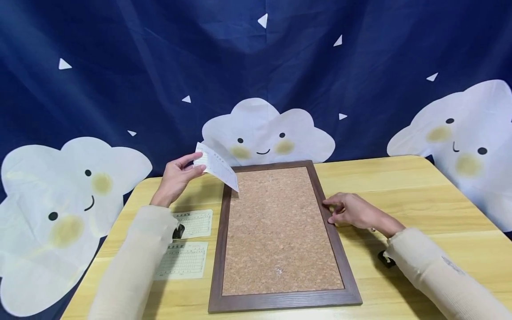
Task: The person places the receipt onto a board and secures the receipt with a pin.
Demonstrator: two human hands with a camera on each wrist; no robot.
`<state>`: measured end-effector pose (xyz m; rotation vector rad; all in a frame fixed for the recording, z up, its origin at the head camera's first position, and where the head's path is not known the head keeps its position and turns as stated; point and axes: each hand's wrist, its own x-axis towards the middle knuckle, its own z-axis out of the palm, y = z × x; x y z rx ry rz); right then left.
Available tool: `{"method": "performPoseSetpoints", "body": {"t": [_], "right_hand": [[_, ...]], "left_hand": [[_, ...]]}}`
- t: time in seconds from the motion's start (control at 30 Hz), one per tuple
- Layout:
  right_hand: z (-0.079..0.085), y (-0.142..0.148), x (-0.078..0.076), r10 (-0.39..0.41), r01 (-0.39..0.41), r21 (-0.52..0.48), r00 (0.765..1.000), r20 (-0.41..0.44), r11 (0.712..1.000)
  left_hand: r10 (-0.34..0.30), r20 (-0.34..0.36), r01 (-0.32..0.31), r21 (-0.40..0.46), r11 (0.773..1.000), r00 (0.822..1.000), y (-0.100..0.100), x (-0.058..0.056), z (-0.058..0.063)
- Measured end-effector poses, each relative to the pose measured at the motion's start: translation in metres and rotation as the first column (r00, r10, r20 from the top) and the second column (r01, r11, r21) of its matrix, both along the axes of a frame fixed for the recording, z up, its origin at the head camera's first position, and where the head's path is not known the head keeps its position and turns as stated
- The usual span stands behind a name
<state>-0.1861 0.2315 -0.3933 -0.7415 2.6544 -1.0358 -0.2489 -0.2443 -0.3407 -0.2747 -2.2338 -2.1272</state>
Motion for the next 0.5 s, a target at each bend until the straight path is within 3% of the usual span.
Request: {"method": "performPoseSetpoints", "body": {"t": [0.13, 0.5], "right_hand": [[0.006, -0.009, -0.007, -0.045, 0.049, 0.055, 0.996, -0.075, 0.997], [0.02, -0.034, -0.027, -0.036, 0.036, -0.009, 0.998, -0.047, 0.999]], "left_hand": [[-0.015, -0.005, 0.015, 0.015, 1.0, 1.0, 0.005, -0.001, 0.001], [-0.004, -0.022, 0.004, 0.014, 1.0, 1.0, 0.01, -0.002, 0.003]]}}
